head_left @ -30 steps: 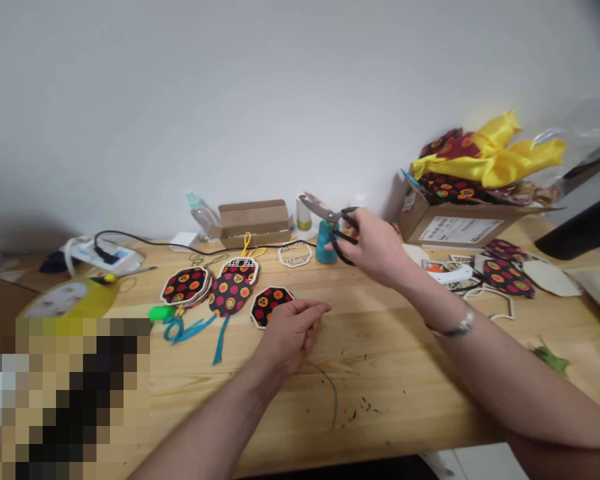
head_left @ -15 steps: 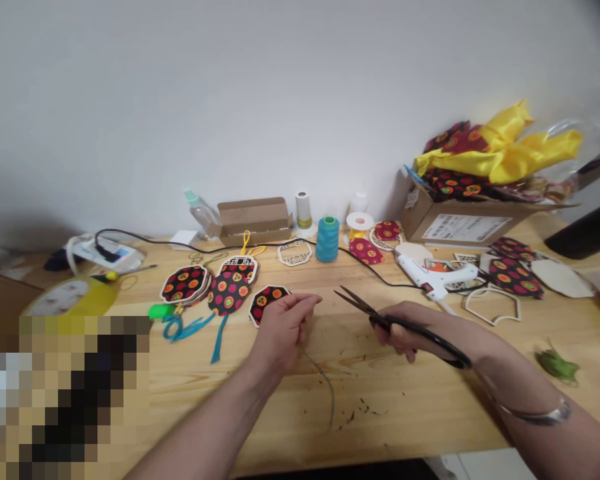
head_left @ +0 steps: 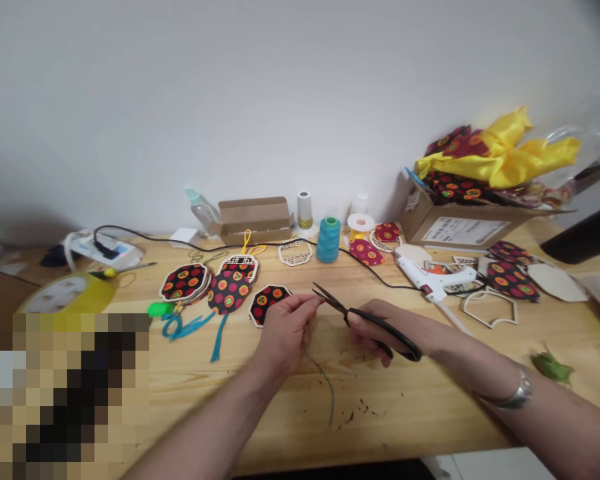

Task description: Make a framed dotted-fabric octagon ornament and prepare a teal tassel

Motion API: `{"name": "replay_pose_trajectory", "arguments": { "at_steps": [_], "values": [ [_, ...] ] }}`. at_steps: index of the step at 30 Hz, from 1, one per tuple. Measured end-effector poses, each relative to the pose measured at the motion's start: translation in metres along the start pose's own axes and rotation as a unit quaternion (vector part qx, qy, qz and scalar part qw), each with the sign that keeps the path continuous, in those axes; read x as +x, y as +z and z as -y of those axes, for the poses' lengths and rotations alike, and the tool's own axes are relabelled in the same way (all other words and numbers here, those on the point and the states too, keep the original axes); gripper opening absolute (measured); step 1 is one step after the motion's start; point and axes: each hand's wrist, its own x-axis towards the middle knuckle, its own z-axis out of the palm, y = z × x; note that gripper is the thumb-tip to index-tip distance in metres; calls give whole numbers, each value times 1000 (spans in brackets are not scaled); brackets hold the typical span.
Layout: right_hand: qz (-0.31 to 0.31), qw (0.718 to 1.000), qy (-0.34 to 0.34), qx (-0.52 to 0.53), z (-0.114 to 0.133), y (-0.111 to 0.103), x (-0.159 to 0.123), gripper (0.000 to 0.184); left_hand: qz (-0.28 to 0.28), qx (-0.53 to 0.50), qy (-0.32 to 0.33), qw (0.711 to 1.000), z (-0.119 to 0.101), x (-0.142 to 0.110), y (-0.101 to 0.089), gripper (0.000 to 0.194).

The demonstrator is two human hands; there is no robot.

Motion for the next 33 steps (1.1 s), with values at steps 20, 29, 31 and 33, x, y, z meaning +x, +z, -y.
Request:
{"name": "replay_pose_trajectory", "arguments": {
  "at_steps": [20, 29, 31, 33],
  "values": [
    [-66, 997, -10, 35, 14, 4, -6, 53, 8, 7, 13, 1000, 0, 0, 0, 24],
    [-34, 997, -47, 60, -8, 8, 1, 49, 29, 13, 9, 999, -1, -6, 2, 23],
    [-30, 996, -43, 65, -10, 7, 1, 48, 29, 13, 9, 999, -1, -7, 2, 23],
    [-27, 997, -45, 61, -9, 7, 0, 48, 26, 11, 9, 1000, -1, -7, 2, 23]
  ]
}}
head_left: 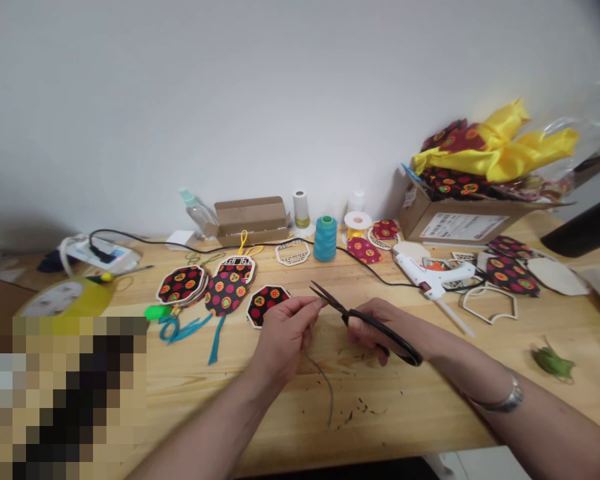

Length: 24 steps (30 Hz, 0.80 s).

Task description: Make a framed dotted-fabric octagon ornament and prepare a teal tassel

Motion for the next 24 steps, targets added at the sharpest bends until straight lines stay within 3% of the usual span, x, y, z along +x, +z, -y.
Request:
{"name": "replay_pose_trajectory", "arguments": {
  "at_steps": [24],
  "values": [
    [-5, 1000, 1, 0, -4, -2, 0, 50, -16, -18, -19, 1000, -4, -2, 4, 29]
  ]
}}
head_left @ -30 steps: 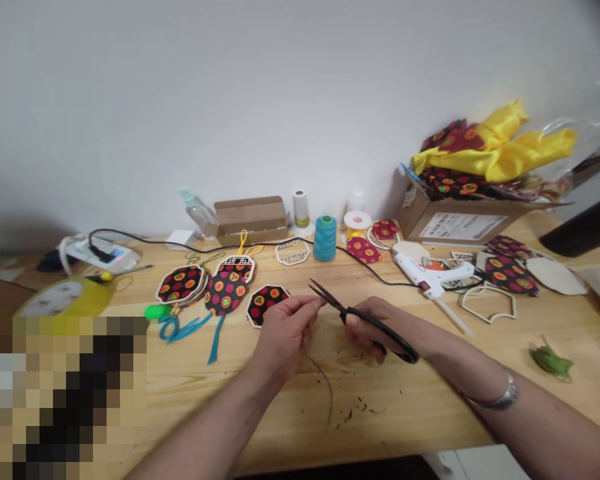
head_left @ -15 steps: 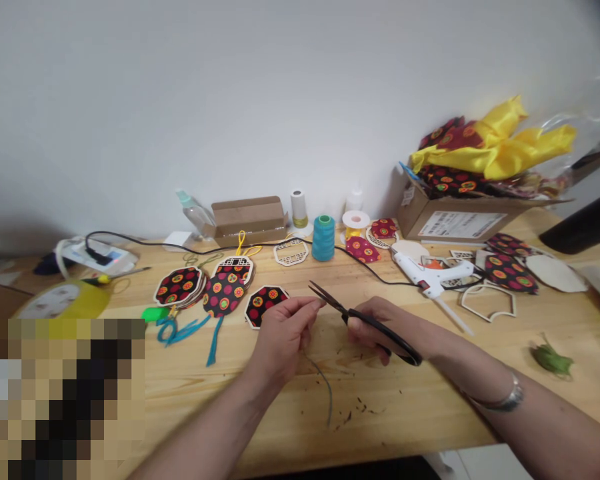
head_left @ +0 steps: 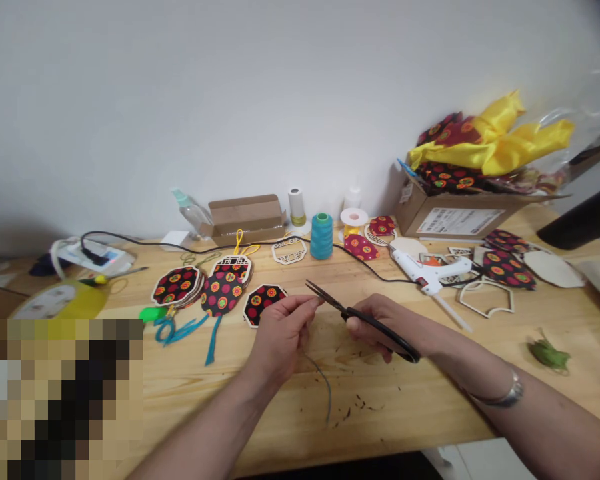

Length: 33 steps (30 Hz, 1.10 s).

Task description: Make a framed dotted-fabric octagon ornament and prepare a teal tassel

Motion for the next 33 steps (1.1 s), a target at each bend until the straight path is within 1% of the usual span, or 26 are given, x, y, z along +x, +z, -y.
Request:
{"name": "replay_pose_trajectory", "arguments": {
  "at_steps": [8, 11, 13, 15, 17, 19, 20, 22, 25, 29, 30, 33],
  "values": [
    [-8, 1000, 22, -16, -3, 0, -1, 49, -3, 12, 10, 1000, 2, 2, -2, 29],
    [6, 1000, 14, -10, -2, -3, -2, 48, -4, 7, 12, 1000, 2, 4, -4, 26],
    [22, 999, -7, -28, 3, -6, -5, 47, -12, -9, 17, 1000, 1, 6, -7, 24],
    [51, 995, -28, -78, 10, -10, -8, 46, -20, -29, 35, 999, 0, 9, -10, 25],
    [110, 982, -26, -151, 17, -13, -12, 45, -19, -47, 57, 997, -3, 11, -13, 25],
    [175, 956, -9, -235, 22, -13, -15, 44, -12, -57, 68, 996, -5, 13, -15, 24],
    [188, 942, -2, -277, 23, -12, -16, 43, -9, -60, 69, 996, -5, 13, -15, 23],
    [169, 919, 3, -356, 24, -8, -20, 44, -7, -62, 66, 996, -6, 13, -16, 22],
    [98, 892, 13, -441, 22, -5, -27, 40, -3, -68, 66, 996, -6, 14, -16, 21],
    [-18, 843, 56, -534, 20, -7, -36, 16, 7, -67, 70, 995, -5, 14, -16, 18],
    [-39, 831, 68, -551, 20, -8, -38, 14, 8, -65, 70, 995, -5, 13, -16, 18],
    [-63, 808, 102, -576, 18, -14, -40, 14, 7, -62, 67, 996, -5, 12, -16, 18]
  ]
}}
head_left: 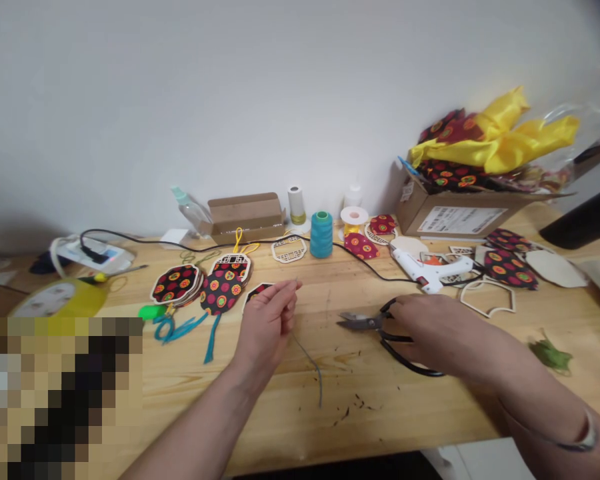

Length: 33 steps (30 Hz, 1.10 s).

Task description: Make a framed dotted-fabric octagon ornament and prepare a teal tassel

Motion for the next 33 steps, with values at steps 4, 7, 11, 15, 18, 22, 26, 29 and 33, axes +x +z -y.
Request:
{"name": "replay_pose_trajectory", "arguments": {
  "at_steps": [4, 7, 11, 15, 18, 22, 26, 29, 33],
  "values": [
    [-1, 997, 69, -36, -9, 0, 2, 20, -5, -2, -4, 1000, 1, -1, 0, 19],
    [-38, 993, 95, -56, -11, -4, 8, 21, -5, -6, -14, 1000, 2, -1, 0, 21],
    [-157, 982, -73, -78, -2, -11, 32, 21, -1, -8, -28, 1000, 3, -3, 2, 23],
    [-233, 936, -203, -170, 11, -6, 68, 44, -7, -6, -36, 999, 2, -5, 4, 27],
    [-247, 919, -233, -202, 16, 0, 87, 43, -15, -7, -42, 999, 1, -7, 5, 30],
    [-245, 918, -240, -198, 18, 3, 97, 29, -19, -9, -46, 999, 0, -7, 7, 33],
    [-235, 935, -235, -124, 16, 8, 104, 18, -19, -7, -45, 999, -1, -8, 6, 36],
    [-244, 945, -213, -49, 11, 9, 108, 17, -14, -7, -43, 999, 0, -8, 5, 36],
    [-284, 943, -167, 51, 7, -16, 110, 18, -9, -2, -41, 999, 2, -8, 4, 34]
  ]
}}
